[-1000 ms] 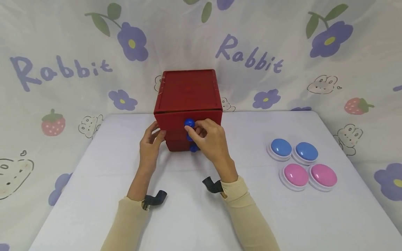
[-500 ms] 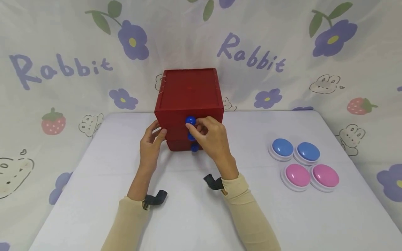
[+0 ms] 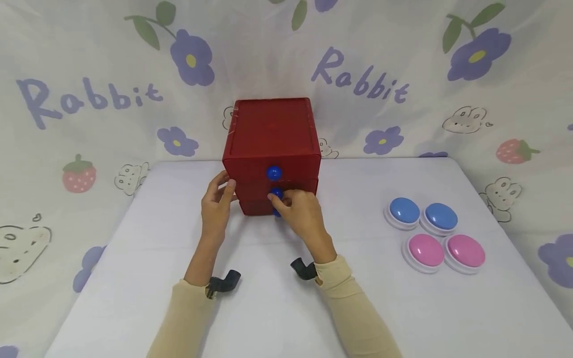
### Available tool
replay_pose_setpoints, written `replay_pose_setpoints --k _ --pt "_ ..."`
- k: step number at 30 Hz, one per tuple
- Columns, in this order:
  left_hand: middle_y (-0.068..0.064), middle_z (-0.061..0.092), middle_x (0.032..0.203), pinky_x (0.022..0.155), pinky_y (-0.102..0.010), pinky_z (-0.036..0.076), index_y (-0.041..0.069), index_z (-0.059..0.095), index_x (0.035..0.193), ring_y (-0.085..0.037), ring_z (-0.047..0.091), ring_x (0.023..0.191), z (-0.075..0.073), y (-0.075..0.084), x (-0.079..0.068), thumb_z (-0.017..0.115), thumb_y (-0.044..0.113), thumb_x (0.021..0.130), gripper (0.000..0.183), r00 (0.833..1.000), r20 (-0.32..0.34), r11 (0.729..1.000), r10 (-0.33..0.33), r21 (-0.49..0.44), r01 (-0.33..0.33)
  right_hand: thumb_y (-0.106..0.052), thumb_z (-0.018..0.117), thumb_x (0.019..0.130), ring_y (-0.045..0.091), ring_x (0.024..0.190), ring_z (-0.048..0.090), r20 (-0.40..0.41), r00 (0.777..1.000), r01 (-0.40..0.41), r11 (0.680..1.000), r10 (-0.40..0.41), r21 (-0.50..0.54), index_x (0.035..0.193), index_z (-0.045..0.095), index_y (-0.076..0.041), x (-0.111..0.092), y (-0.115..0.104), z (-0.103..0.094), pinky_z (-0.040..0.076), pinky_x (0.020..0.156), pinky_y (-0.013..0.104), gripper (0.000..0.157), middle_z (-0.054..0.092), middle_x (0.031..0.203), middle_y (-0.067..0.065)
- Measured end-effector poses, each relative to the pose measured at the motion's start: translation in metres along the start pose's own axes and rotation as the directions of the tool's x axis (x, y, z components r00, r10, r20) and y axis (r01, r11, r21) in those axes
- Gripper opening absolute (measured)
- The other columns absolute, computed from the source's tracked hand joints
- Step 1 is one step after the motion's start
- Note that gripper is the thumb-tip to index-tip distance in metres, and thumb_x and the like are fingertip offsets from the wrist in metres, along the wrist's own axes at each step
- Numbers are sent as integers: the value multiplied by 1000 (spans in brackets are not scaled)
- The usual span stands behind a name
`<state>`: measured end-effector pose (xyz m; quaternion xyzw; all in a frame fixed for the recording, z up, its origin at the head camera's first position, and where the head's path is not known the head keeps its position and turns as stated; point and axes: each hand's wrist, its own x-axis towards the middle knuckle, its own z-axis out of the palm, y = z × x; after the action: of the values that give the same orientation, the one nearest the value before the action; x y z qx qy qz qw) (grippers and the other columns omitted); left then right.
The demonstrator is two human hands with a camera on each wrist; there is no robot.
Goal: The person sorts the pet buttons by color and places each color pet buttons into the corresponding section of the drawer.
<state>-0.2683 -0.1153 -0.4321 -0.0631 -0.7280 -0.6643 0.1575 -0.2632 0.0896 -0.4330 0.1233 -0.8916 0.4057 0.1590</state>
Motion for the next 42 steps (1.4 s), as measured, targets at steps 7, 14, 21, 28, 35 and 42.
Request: replay_pose_setpoints --k 7,14,21,28,35,42 --pt "-4 52 138 92 -29 49 13 52 144 -21 54 121 -1 -13 1 58 26 103 44 1000 22 1000 -22 -11 23 -22 77 89 12 60 54 -260 954 177 981 -151 81 70 70 -5 -17 21 29 44 54 21 26 57 66 2" --pt "2 51 139 91 -27 51 24 53 144 -22 51 125 -2 -36 6 60 38 101 46 999 37 999 -25 -35 27 -19 80 86 13 58 53 -322 930 223 968 -175 118 71 70 -5 -27 24 34 41 53 16 23 56 65 1" --pt "4 51 139 92 -27 51 27 54 143 -21 51 125 -3 -36 5 61 45 99 48 999 33 999 -38 -35 40 -20 79 87 13 61 53 -295 944 191 974 -149 118 77 74 -2 -33 22 32 44 53 19 21 57 67 1" --pt "-1 49 141 93 -24 49 17 51 146 -23 48 126 -3 -12 1 59 33 102 47 997 35 998 -62 -31 63 -21 81 86 13 61 53 -294 942 200 974 -162 104 80 75 -1 -39 18 28 42 53 16 23 56 67 2" --pt "-4 50 141 96 -24 48 14 52 145 -26 48 127 -2 2 -2 58 30 102 46 997 36 998 -64 -25 65 -18 83 84 14 60 53 -302 937 219 969 -175 118 80 75 1 -44 17 27 45 52 19 21 58 67 3" --pt "-2 50 142 96 -24 47 16 52 145 -23 48 126 -2 2 -3 58 32 102 46 998 32 998 -61 -24 61 -18 82 85 12 61 51 -296 934 240 965 -198 111 79 73 -1 -52 14 23 44 51 20 20 57 67 2"
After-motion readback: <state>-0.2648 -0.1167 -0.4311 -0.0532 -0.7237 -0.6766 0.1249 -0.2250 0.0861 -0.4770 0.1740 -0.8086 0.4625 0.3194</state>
